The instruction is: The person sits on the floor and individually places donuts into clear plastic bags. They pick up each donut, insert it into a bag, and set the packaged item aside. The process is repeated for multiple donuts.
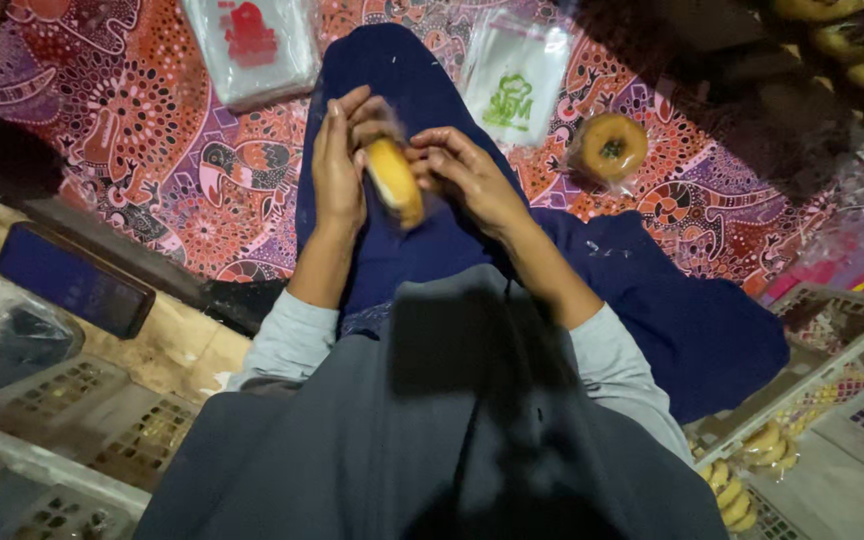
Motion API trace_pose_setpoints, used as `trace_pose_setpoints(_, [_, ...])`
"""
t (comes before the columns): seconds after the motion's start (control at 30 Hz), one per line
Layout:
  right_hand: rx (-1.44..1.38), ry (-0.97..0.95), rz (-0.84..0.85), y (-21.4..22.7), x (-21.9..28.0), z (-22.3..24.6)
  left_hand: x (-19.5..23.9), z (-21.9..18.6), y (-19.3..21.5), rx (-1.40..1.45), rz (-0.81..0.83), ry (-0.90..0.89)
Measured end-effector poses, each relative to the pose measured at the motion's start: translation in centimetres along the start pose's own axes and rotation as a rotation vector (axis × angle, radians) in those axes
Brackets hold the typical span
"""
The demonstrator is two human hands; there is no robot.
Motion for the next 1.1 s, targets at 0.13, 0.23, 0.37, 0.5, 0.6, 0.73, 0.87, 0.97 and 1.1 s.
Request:
trace_pose_setpoints(0.13, [0.083,0.137,-0.061,-0.1,0.7,0.5,1.1,0.3,-0.7,-0.347,0.253,-0.224])
trace_pose_setpoints(0.23, [0.108,0.182,-0.139,0.0,1.0,1.1,2.4,-1.9,-2.2,-0.638,0.302,-0.453])
trace_pose_setpoints(0.37, [0.269,0.261,-0.202,0.4,1.7,2.2,3.0,-4.0,-3.5,-0.692,0.343,-0.448])
trace_pose_setpoints(0.5, [0.075,0.283,-0.176,2.7,1.6,4.0,3.3,-4.3,-3.0,-0.722,0.39,-0.412])
trace_pose_setpoints(0.6, [-0.264,0.495,-0.211,6.6,0.9,7.7,3.5,-3.8,-2.0,-0.684,0.387,-0.303])
trace_pose_setpoints(0.73, [0.496,0.447,-0.514,9.2,0.9,9.6,3.5,-3.7,-0.7,-0.628,0.371,-0.253])
trace_pose_setpoints(0.87, [0.68,0.371,-0.123,5.8,3.7,5.4,3.6,-3.0,0.0,-0.397,0.377,-0.129])
trace_pose_setpoints(0.97, [0.308,0.121,-0.033,2.6,4.9,2.3,3.1,-2.9,0.4,-0.345,0.311,-0.06])
trace_pose_setpoints(1.1, [0.507,0.215,-0.124,-1.4,5.3,1.8,2.8,-2.6,0.8,-0.203,0.19,0.1])
Point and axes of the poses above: each hand's wrist, its own x-axis away from the middle knuckle, its own y-axis out of the back of the hand, z = x × y, the point moved 4 cm from there along -x, towards the middle knuckle, and after that the axes turned 12 degrees about -x, right-handed, at the moved point
